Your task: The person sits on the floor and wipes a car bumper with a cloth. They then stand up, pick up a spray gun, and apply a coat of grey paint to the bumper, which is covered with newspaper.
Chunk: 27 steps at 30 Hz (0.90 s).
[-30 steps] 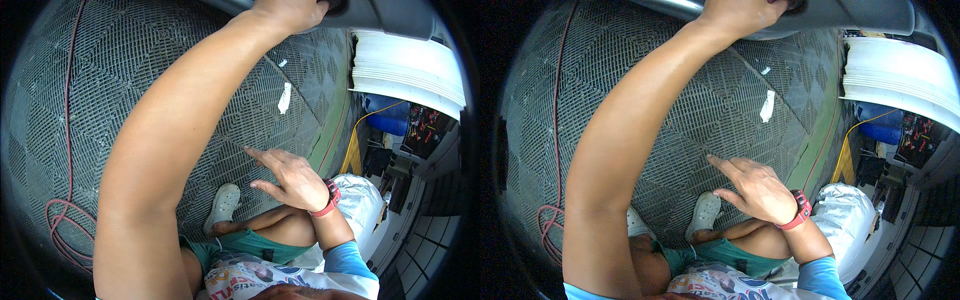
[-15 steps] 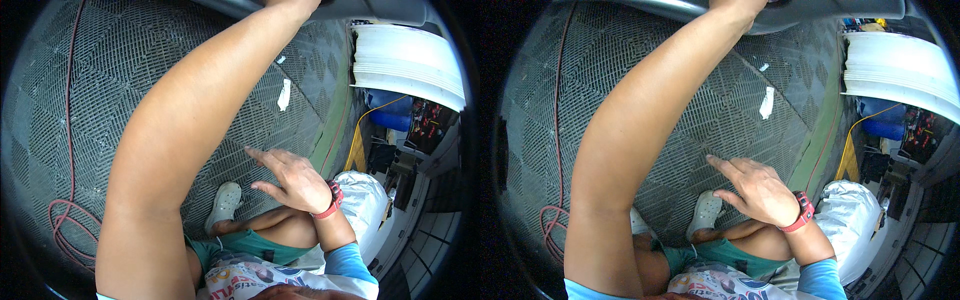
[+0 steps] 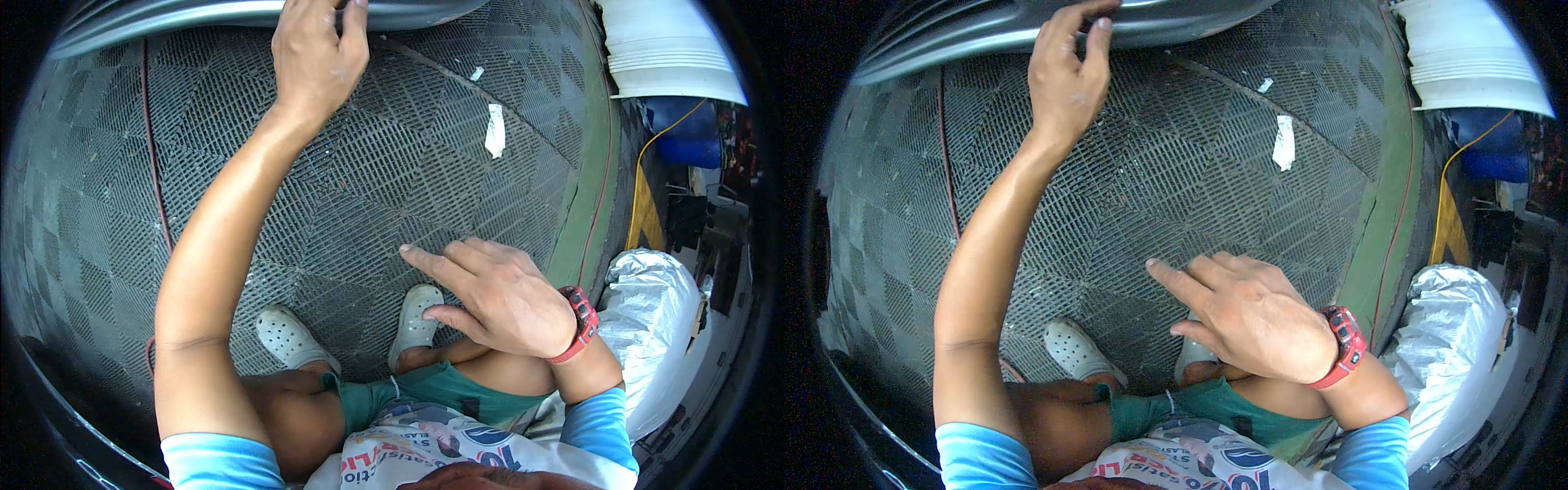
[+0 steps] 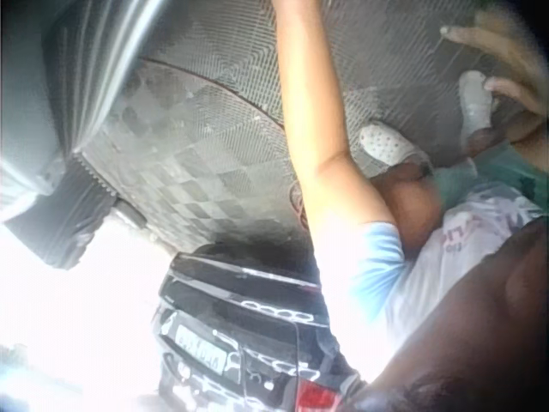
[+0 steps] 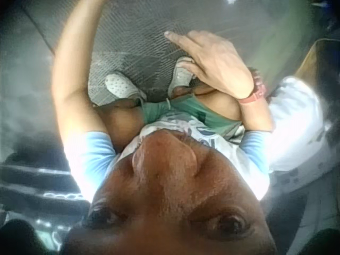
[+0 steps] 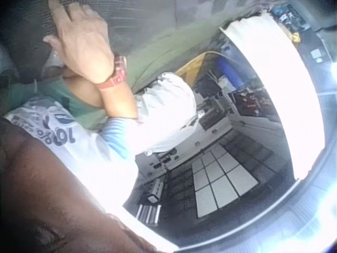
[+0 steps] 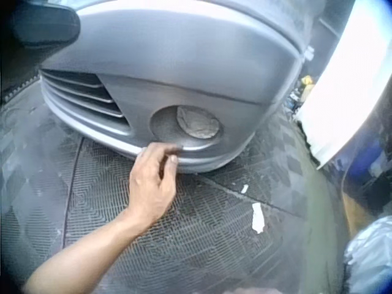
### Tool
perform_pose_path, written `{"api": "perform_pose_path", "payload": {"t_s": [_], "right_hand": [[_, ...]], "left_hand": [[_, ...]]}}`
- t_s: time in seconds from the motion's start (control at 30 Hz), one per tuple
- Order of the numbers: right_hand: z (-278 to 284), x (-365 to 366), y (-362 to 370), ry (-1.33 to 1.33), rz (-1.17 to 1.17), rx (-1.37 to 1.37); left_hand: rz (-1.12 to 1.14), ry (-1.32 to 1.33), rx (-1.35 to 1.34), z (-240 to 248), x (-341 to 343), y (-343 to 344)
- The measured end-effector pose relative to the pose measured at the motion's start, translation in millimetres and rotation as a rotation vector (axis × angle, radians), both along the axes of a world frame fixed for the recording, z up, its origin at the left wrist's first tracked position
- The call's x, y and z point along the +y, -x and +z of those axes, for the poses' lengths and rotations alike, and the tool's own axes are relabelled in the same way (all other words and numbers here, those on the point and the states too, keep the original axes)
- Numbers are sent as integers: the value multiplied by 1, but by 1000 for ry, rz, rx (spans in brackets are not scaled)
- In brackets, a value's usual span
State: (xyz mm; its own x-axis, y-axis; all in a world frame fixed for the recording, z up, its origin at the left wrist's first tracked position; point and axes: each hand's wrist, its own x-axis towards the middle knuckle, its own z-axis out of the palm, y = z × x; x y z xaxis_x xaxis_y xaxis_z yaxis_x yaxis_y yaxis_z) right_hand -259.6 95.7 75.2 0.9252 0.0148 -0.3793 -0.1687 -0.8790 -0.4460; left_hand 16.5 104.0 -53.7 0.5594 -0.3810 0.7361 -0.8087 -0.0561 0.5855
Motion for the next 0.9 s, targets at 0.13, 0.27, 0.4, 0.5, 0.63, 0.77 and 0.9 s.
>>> {"api": "perform_pose_path", "payload": {"t_s": [0.13,0.27,0.4,0.5,0.63,0.77,0.9], "right_hand": [[0,-1,7,-24,10,-25],[-1,-2,13,-26,9,-23],[0,-4,16,-45,-6,-3],[0,-4,17,-46,-20,4],[-6,-5,18,-69,-34,-33],[-5,-3,18,-79,-41,-69],[-5,-2,18,-61,-35,-82]], "left_hand": [[-42,-199,-251,11,-6,13],[23,-273,-275,18,-16,13],[44,-270,-327,19,-25,6],[32,-301,-335,23,-30,7],[42,-310,-362,22,-25,5],[33,-371,-379,28,-19,7],[92,-380,-375,29,-17,5]]}}
